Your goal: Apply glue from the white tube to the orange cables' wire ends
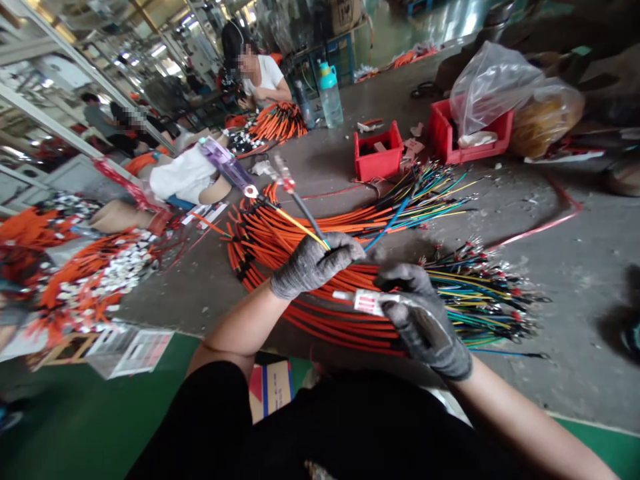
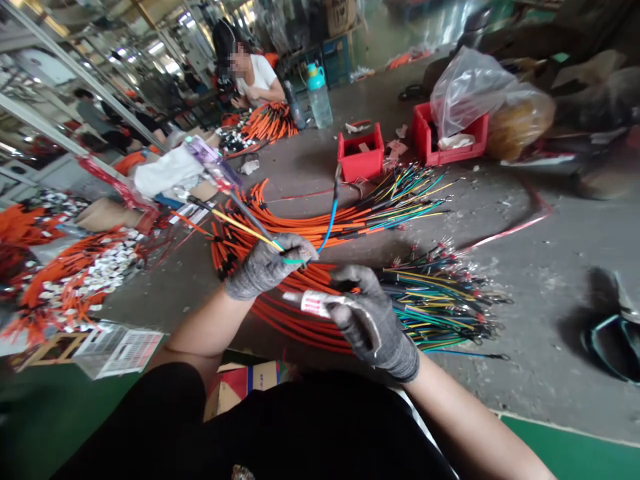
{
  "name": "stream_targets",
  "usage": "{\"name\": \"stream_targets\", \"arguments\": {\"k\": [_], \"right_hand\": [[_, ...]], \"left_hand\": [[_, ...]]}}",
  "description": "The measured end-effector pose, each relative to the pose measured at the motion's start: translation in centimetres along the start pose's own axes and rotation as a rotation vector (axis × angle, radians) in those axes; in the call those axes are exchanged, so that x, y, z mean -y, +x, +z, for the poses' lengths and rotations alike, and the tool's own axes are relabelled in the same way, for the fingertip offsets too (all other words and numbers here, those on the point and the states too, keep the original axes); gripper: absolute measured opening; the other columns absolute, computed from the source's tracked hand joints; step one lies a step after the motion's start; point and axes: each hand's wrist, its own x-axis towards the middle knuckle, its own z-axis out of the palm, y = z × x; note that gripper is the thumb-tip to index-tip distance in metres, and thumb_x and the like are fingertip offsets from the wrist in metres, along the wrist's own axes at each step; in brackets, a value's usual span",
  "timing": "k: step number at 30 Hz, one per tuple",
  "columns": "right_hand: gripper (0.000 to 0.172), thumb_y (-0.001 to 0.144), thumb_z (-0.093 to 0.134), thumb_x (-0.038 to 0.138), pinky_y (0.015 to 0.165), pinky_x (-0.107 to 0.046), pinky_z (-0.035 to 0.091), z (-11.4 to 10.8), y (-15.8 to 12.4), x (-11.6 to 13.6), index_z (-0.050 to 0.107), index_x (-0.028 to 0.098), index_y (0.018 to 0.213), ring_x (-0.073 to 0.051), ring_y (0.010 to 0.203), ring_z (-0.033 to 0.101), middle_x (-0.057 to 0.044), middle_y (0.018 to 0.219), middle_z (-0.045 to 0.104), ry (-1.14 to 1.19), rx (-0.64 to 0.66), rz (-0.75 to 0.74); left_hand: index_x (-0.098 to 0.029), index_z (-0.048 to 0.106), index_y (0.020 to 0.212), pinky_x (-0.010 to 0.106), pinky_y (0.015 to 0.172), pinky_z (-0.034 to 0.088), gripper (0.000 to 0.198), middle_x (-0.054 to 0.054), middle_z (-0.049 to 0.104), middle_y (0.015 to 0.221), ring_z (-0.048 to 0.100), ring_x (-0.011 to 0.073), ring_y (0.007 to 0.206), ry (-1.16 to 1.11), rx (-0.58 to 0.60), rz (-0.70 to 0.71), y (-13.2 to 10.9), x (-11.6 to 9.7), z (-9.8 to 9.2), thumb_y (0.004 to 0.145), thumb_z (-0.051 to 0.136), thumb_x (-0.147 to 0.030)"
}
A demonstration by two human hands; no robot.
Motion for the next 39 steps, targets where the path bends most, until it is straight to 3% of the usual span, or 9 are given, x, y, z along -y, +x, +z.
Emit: {"name": "stream_targets", "arguments": {"k": [2, 4, 9, 14, 25, 31, 35, 37, 39], "right_hand": [[0.043, 0.107, 0.047, 0.047, 0.071, -0.037, 0.056, 0.3, -0.7, -1.2, 0.071, 0.024, 0.08, -0.022, 0.08, 0.065, -0.007, 0.085, 0.068, -0.058, -0.061, 0.105], [0.047, 0.108, 0.046, 0.051, 0.066, -0.036, 0.055, 0.6, -1.1, -2.1, 0.071, 0.025, 0.077, -0.021, 0.068, 0.063, -0.004, 0.073, 0.068, -0.067, -0.091, 0.184], [0.044, 0.106, 0.049, 0.057, 0.078, -0.04, 0.061, 1.7, -0.5, -2.3, 0.076, 0.026, 0.089, -0.023, 0.076, 0.072, -0.005, 0.08, 0.077, 0.035, -0.055, 0.231], [0.042, 0.107, 0.049, 0.049, 0.071, -0.036, 0.061, 2.0, 0.4, -1.8, 0.074, 0.024, 0.084, -0.022, 0.071, 0.072, -0.005, 0.076, 0.076, 0.026, 0.038, 0.172], [0.038, 0.108, 0.046, 0.035, 0.062, -0.033, 0.057, 1.9, 0.6, -1.2, 0.065, 0.025, 0.077, -0.021, 0.063, 0.069, -0.004, 0.069, 0.071, -0.128, 0.02, 0.048], [0.03, 0.105, 0.049, 0.031, 0.059, -0.033, 0.052, 2.5, 0.9, -1.4, 0.069, 0.024, 0.083, -0.022, 0.065, 0.068, -0.006, 0.073, 0.073, -0.233, 0.046, -0.005], [0.031, 0.106, 0.048, 0.027, 0.06, -0.032, 0.05, 2.3, 1.5, -1.2, 0.07, 0.022, 0.084, -0.022, 0.066, 0.065, -0.007, 0.071, 0.072, -0.386, 0.011, -0.143], [0.032, 0.106, 0.048, 0.023, 0.056, -0.031, 0.045, 2.0, 1.7, -0.9, 0.068, 0.021, 0.081, -0.02, 0.063, 0.062, -0.006, 0.068, 0.069, -0.475, -0.02, -0.201], [0.034, 0.105, 0.047, 0.021, 0.054, -0.031, 0.041, 1.7, 1.7, -0.7, 0.066, 0.022, 0.077, -0.019, 0.061, 0.059, -0.005, 0.065, 0.066, -0.545, -0.035, -0.235]], "left_hand": [[-0.016, 0.075, 0.099, 0.025, 0.063, 0.044, 0.045, -0.001, 0.061, 0.071, 0.051, 0.0113, 0.064, 0.012, -0.008, -0.04, -1.0, -0.7, -0.6, 0.086, 0.078, -0.059], [-0.017, 0.074, 0.116, 0.023, 0.055, 0.036, 0.059, -0.008, 0.048, 0.065, 0.039, 0.0079, 0.058, -0.014, 0.044, -0.067, -2.0, -0.9, -1.0, 0.074, 0.09, -0.054], [-0.023, 0.065, 0.136, 0.022, 0.054, 0.029, 0.078, -0.01, 0.036, 0.068, 0.03, 0.0073, 0.059, -0.017, 0.112, 0.005, -3.3, -0.7, -0.9, 0.069, 0.095, -0.05], [-0.023, 0.065, 0.135, 0.023, 0.058, 0.032, 0.078, -0.01, 0.034, 0.069, 0.031, 0.0078, 0.06, -0.006, 0.078, 0.026, -3.7, -0.8, -0.8, 0.07, 0.093, -0.056], [-0.021, 0.065, 0.121, 0.023, 0.06, 0.038, 0.063, -0.009, 0.041, 0.069, 0.033, 0.0074, 0.058, -0.008, 0.013, 0.04, -4.1, -0.7, -1.5, 0.074, 0.091, -0.054], [-0.021, 0.059, 0.116, 0.021, 0.048, 0.032, 0.089, -0.009, 0.046, 0.068, 0.035, 0.0061, 0.052, -0.212, -0.042, 0.014, -3.5, -0.3, -1.3, 0.058, 0.083, -0.085], [-0.018, 0.064, 0.09, 0.027, 0.069, 0.052, 0.045, -0.001, 0.06, 0.076, 0.057, 0.0127, 0.07, 0.099, -0.183, 0.059, -2.0, -1.1, -1.0, 0.085, 0.078, -0.061], [-0.018, 0.063, 0.084, 0.032, 0.084, 0.054, 0.038, 0.003, 0.064, 0.084, 0.063, 0.0165, 0.083, 0.199, -0.257, 0.148, -1.1, -1.2, -1.0, 0.095, 0.068, -0.054], [-0.018, 0.062, 0.087, 0.031, 0.082, 0.054, 0.036, 0.003, 0.064, 0.085, 0.063, 0.016, 0.082, 0.163, -0.29, 0.179, -0.3, -1.0, -1.0, 0.098, 0.063, -0.053]]}}
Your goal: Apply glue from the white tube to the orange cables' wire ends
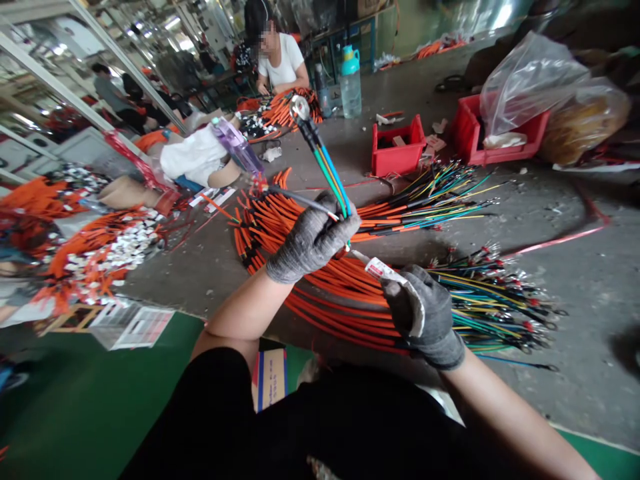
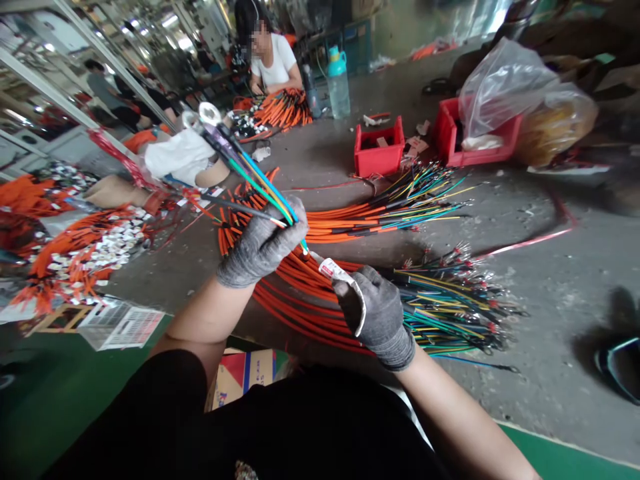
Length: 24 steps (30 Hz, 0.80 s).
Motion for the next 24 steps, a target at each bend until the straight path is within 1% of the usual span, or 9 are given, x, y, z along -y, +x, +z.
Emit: {"name": "stream_targets", "arguments": {"k": [3, 5, 8, 13, 16, 18, 20, 21, 24], "right_hand": [[0.036, 0.105, 0.049, 0.021, 0.051, -0.03, 0.036, 0.2, 0.0, 0.1, 0.061, 0.023, 0.071, -0.018, 0.056, 0.052, -0.004, 0.061, 0.061, -0.073, -0.029, -0.017], [0.038, 0.105, 0.05, 0.021, 0.049, -0.031, 0.032, 0.6, -0.1, 0.0, 0.058, 0.023, 0.068, -0.017, 0.054, 0.049, -0.004, 0.059, 0.06, -0.1, -0.047, -0.019], [0.038, 0.104, 0.052, 0.021, 0.05, -0.032, 0.031, 1.3, -0.2, 0.0, 0.057, 0.023, 0.066, -0.018, 0.055, 0.047, -0.004, 0.058, 0.058, -0.106, -0.046, -0.018], [0.039, 0.104, 0.052, 0.022, 0.053, -0.032, 0.031, 1.5, -0.2, 0.5, 0.058, 0.022, 0.066, -0.018, 0.056, 0.047, -0.004, 0.06, 0.057, -0.102, -0.013, 0.007], [0.042, 0.105, 0.05, 0.023, 0.052, -0.033, 0.029, 1.4, -0.2, 0.4, 0.058, 0.022, 0.064, -0.018, 0.055, 0.047, -0.004, 0.059, 0.056, -0.118, -0.008, 0.009], [0.039, 0.105, 0.049, 0.023, 0.052, -0.032, 0.031, 1.3, -0.3, 0.1, 0.061, 0.022, 0.068, -0.018, 0.056, 0.05, -0.004, 0.061, 0.059, -0.057, -0.002, 0.018], [0.035, 0.106, 0.048, 0.025, 0.055, -0.031, 0.038, 1.1, -0.5, -0.3, 0.065, 0.021, 0.075, -0.018, 0.059, 0.056, -0.004, 0.065, 0.063, 0.11, 0.003, 0.087], [0.036, 0.107, 0.047, 0.029, 0.057, -0.031, 0.042, 1.0, -0.7, -0.5, 0.066, 0.021, 0.078, -0.018, 0.06, 0.058, -0.004, 0.067, 0.065, 0.22, 0.009, 0.16], [0.047, 0.108, 0.045, 0.049, 0.061, -0.032, 0.047, 0.9, -1.1, -0.7, 0.064, 0.023, 0.074, -0.018, 0.061, 0.06, -0.003, 0.066, 0.065, 0.561, 0.081, 0.475]], "left_hand": [[-0.019, 0.061, 0.087, 0.026, 0.066, 0.05, 0.038, -0.002, 0.059, 0.073, 0.056, 0.0114, 0.065, -0.082, 0.008, -0.074, 0.6, 0.4, 0.2, 0.098, 0.062, -0.055], [-0.018, 0.06, 0.082, 0.025, 0.061, 0.047, 0.042, -0.004, 0.056, 0.067, 0.053, 0.0099, 0.06, -0.082, 0.024, -0.117, 0.7, 0.4, 0.4, 0.098, 0.062, -0.057], [-0.018, 0.059, 0.076, 0.024, 0.057, 0.044, 0.045, -0.005, 0.054, 0.061, 0.052, 0.009, 0.056, -0.095, 0.001, -0.137, 0.8, 0.1, 0.6, 0.096, 0.065, -0.058], [-0.017, 0.059, 0.068, 0.024, 0.056, 0.046, 0.048, -0.005, 0.055, 0.056, 0.055, 0.0092, 0.054, -0.092, -0.023, -0.163, 0.9, -0.3, 0.9, 0.091, 0.072, -0.057], [-0.017, 0.062, 0.067, 0.024, 0.055, 0.046, 0.047, -0.004, 0.056, 0.054, 0.056, 0.0094, 0.053, -0.106, -0.05, -0.194, 0.9, -0.5, 1.0, 0.089, 0.074, -0.057], [-0.016, 0.064, 0.068, 0.023, 0.054, 0.045, 0.046, -0.004, 0.056, 0.054, 0.055, 0.009, 0.051, -0.131, -0.068, -0.209, 0.8, -0.5, 1.0, 0.088, 0.076, -0.056], [-0.016, 0.065, 0.07, 0.023, 0.05, 0.044, 0.046, -0.005, 0.055, 0.053, 0.053, 0.0081, 0.048, -0.184, -0.075, -0.213, 0.5, -0.2, 1.0, 0.087, 0.077, -0.056], [-0.016, 0.066, 0.071, 0.022, 0.048, 0.043, 0.046, -0.005, 0.055, 0.052, 0.052, 0.0076, 0.045, -0.216, -0.075, -0.21, 0.2, 0.0, 0.9, 0.087, 0.077, -0.058], [-0.016, 0.069, 0.079, 0.022, 0.045, 0.043, 0.046, -0.005, 0.057, 0.056, 0.049, 0.0067, 0.041, -0.265, -0.052, -0.159, -0.9, 0.7, 0.6, 0.09, 0.073, -0.06]]}}
